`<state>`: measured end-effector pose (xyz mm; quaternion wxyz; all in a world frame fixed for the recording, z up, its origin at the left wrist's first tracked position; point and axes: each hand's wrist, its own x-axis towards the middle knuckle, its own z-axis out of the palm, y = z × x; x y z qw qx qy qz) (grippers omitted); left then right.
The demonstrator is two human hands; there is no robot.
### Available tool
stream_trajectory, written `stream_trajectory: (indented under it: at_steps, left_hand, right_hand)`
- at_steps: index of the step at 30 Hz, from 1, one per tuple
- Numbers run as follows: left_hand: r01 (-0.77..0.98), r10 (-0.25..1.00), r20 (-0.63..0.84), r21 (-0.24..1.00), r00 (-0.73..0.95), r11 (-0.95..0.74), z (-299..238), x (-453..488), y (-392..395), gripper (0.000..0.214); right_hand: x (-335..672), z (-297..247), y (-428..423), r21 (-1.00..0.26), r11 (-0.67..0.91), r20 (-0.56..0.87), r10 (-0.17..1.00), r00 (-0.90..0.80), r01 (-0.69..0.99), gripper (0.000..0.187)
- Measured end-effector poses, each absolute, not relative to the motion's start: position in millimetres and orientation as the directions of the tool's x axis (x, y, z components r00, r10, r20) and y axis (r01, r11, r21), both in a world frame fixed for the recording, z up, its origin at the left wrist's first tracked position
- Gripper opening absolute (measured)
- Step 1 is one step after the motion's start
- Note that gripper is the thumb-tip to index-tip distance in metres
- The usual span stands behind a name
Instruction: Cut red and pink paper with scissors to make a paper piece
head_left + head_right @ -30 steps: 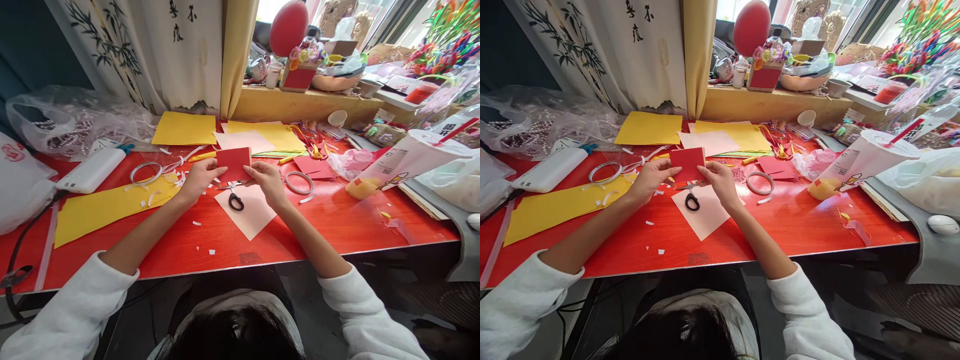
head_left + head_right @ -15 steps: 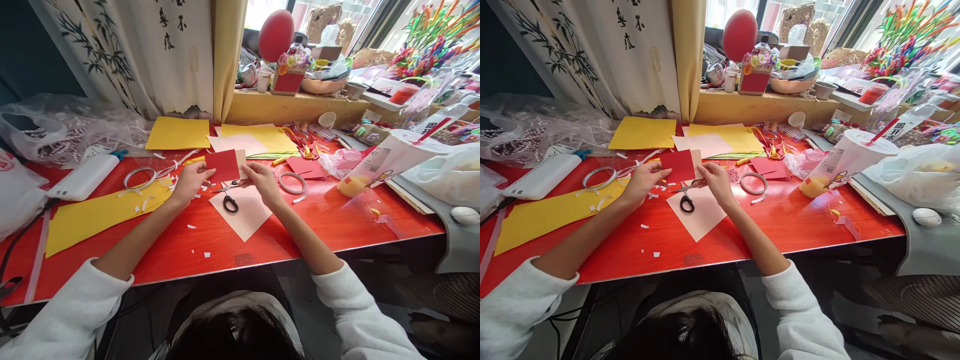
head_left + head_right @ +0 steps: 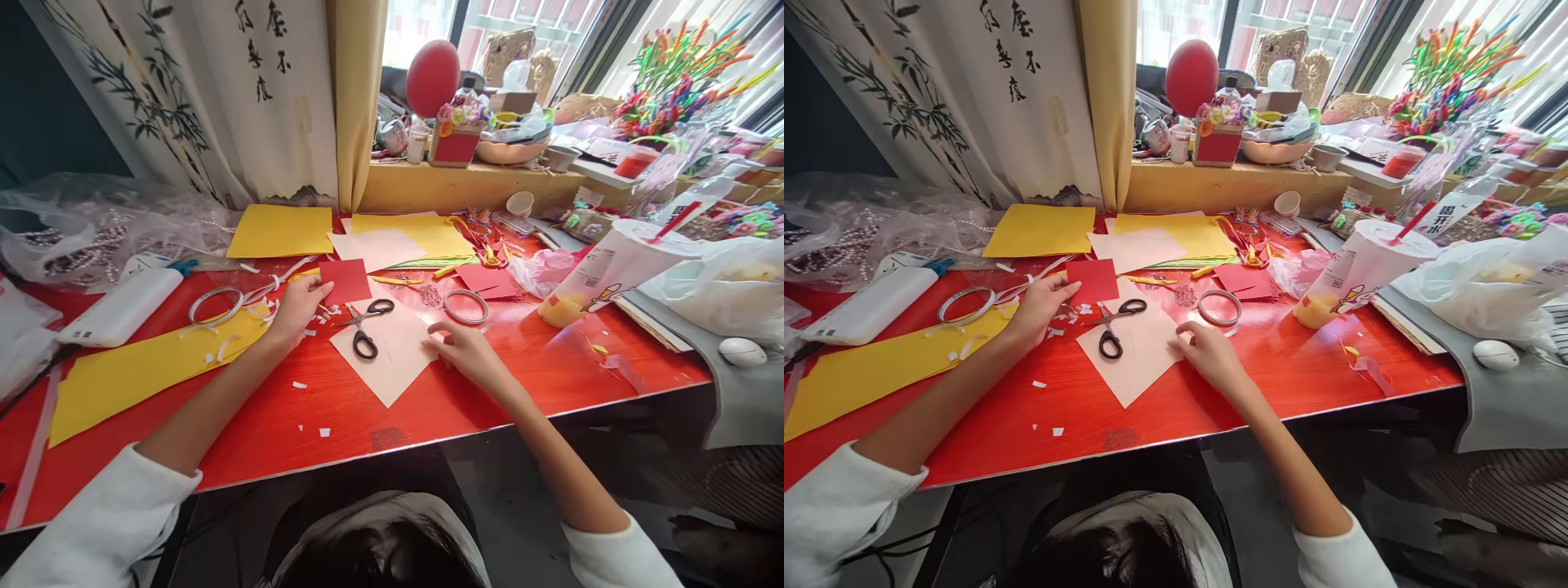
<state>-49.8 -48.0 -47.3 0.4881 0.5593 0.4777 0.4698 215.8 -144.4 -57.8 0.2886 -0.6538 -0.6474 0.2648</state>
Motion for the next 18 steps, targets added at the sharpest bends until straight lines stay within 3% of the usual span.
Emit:
stream_trajectory:
  at_steps: [2, 3, 7, 10, 12, 14, 17, 18]
  left_hand:
    - [0.088, 0.985, 0.02, 0.996, 0.169, -0.035, -40.6, -35.0, -57.1, 0.016]
    - [0.097, 0.975, 0.002, 0.995, 0.22, -0.024, -37.0, -25.9, -63.4, 0.017]
    - [0.171, 0.898, -0.055, 0.985, 0.436, -0.023, -26.3, 10.1, -91.1, 0.021]
    - [0.194, 0.858, -0.043, 0.979, 0.512, -0.066, -24.0, 21.5, -99.1, 0.022]
    - [0.244, 0.858, 0.002, 0.959, 0.513, -0.148, -25.1, 17.3, -94.1, 0.026]
    - [0.401, 0.878, 0.077, 0.868, 0.473, -0.292, -28.4, 5.9, -83.0, 0.031]
    - [0.687, 0.891, 0.119, 0.595, 0.438, -0.416, -37.6, -15.4, -65.1, 0.032]
    - [0.729, 0.883, 0.109, 0.523, 0.456, -0.441, -41.4, -21.4, -61.1, 0.035]
  right_hand:
    - [220.8, -55.3, -155.4, -0.661, -0.01, 0.118, 0.986, 0.116, 0.75, 0.036]
    - [221.2, -52.5, -157.9, -0.692, -0.004, 0.14, 0.98, 0.139, 0.722, 0.041]
    - [215.5, -43.0, -156.0, -0.944, 0.042, 0.056, 0.998, 0.035, 0.327, 0.039]
    - [221.7, -42.6, -149.2, -0.979, 0.039, 0.047, 0.998, 0.032, 0.2, 0.035]
    - [240.5, -41.8, -139.4, -0.975, 0.053, 0.071, 0.994, 0.079, 0.215, 0.033]
    - [270.5, -38.6, -122.3, -0.951, 0.056, 0.123, 0.971, 0.204, 0.305, 0.029]
    - [319.6, -34.0, -86.4, -0.763, -0.19, 0.138, 0.886, 0.443, 0.618, 0.02]
    - [332.2, -33.9, -74.2, -0.718, -0.241, 0.135, 0.872, 0.47, 0.653, 0.019]
